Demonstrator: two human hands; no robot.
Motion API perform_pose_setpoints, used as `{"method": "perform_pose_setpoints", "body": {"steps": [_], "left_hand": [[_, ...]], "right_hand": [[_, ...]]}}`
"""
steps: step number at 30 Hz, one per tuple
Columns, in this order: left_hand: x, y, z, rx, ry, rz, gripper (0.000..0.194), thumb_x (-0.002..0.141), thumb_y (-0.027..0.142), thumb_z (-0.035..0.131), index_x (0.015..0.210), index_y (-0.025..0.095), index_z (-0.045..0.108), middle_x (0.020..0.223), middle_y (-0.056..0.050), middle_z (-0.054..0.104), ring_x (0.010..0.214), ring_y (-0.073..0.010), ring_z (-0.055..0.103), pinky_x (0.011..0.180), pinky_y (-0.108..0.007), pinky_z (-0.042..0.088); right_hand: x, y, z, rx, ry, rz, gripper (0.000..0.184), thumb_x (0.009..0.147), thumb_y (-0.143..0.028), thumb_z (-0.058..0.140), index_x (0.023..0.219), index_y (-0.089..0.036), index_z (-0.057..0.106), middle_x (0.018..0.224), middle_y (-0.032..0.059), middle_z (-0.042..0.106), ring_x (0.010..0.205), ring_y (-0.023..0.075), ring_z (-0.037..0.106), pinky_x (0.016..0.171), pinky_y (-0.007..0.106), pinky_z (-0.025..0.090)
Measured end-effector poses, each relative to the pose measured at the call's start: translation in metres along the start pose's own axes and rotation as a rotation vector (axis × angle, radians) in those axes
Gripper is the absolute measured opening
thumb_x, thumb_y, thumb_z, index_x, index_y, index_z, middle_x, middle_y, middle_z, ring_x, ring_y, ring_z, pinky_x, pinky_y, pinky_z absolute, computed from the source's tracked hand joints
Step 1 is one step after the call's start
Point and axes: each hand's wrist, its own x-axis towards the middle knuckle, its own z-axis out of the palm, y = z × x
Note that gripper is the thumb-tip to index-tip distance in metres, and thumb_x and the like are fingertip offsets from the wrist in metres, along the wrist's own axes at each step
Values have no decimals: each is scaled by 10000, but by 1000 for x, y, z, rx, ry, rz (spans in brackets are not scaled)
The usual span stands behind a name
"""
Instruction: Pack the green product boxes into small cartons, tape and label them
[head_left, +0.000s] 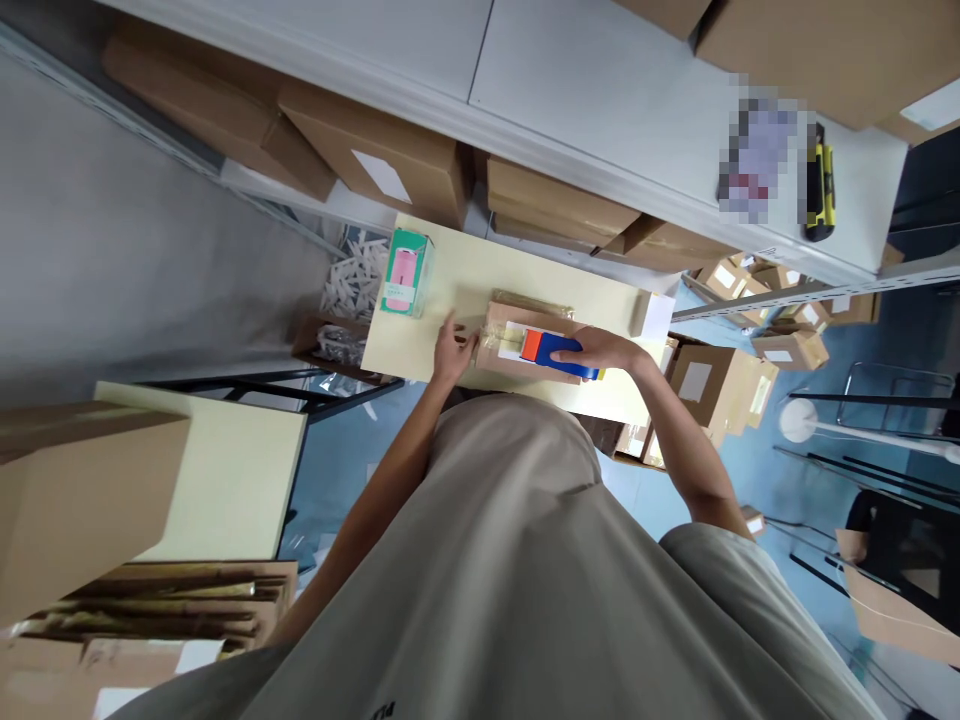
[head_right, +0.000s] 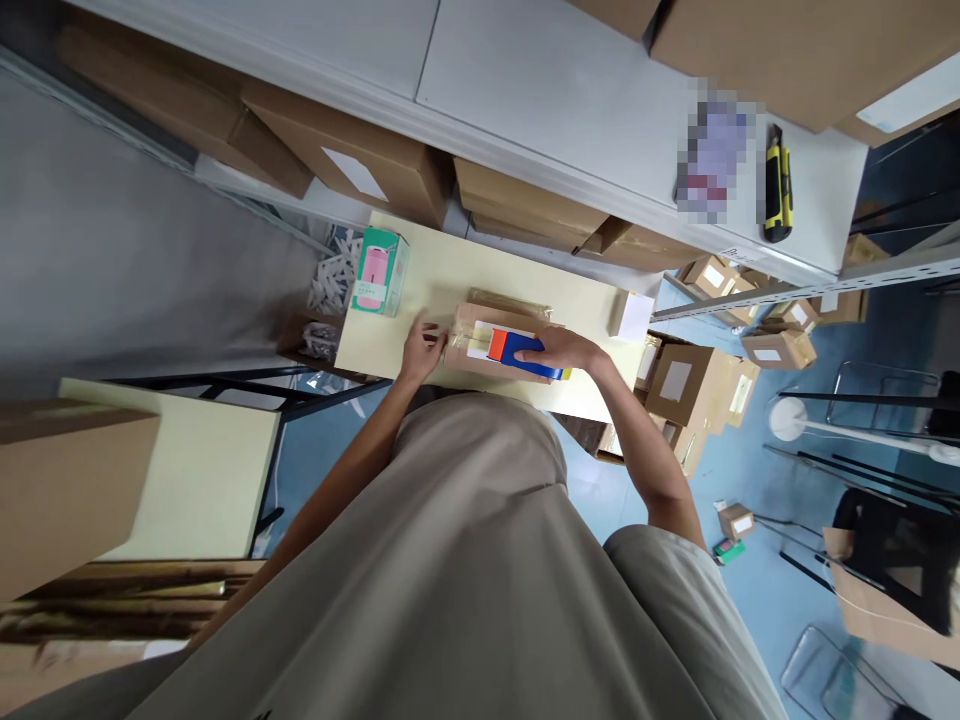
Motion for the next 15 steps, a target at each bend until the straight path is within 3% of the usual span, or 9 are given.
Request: {"method": "perform_pose_setpoints", "body": {"steps": [3,6,9,12,15], "left_hand": [[-8,19,-3,234,20,287,768,1065,696,595,1620,165,596,1694,-247,560,1561,-334,568,1279,-479,472],[-20,40,8,411,-192,574,746,1174,618,297,1741,171,486,1859,-171,381,1781,-316,231,1439,-528,216],[-29,49,24,527,-329,609,743,1191,548,184,1748,166,494,1873,-133,366,1799,-324,170,1453,-570,147],[-30,50,30,590,-326,573,716,1186,509,235,1762,159,478,1875,-131,355,1799,-350,165,1453,-612,110],[-28,50,28,616,-331,555,702,1177,479,279,1773,155,460,1873,-134,355,1795,-365,179,1453,-629,103]], "right_hand": [[-3,-5,-3,-41,-27,26,689,900,-897,724,760,-230,619,686,48,667,674,209,619,641,344,478],[-4,-11,-5,-76,-64,79,674,931,-870,711,814,-211,627,755,64,714,706,208,655,658,333,493],[-3,-17,-7,-48,-81,94,660,916,-849,754,873,-197,659,791,72,748,721,215,689,660,328,519],[-10,-18,-14,44,-125,120,696,848,-870,819,928,-190,695,780,71,766,711,225,719,647,329,558],[-37,-4,-33,126,-238,222,776,800,-935,810,903,-170,728,754,96,785,698,231,752,650,329,594]]}}
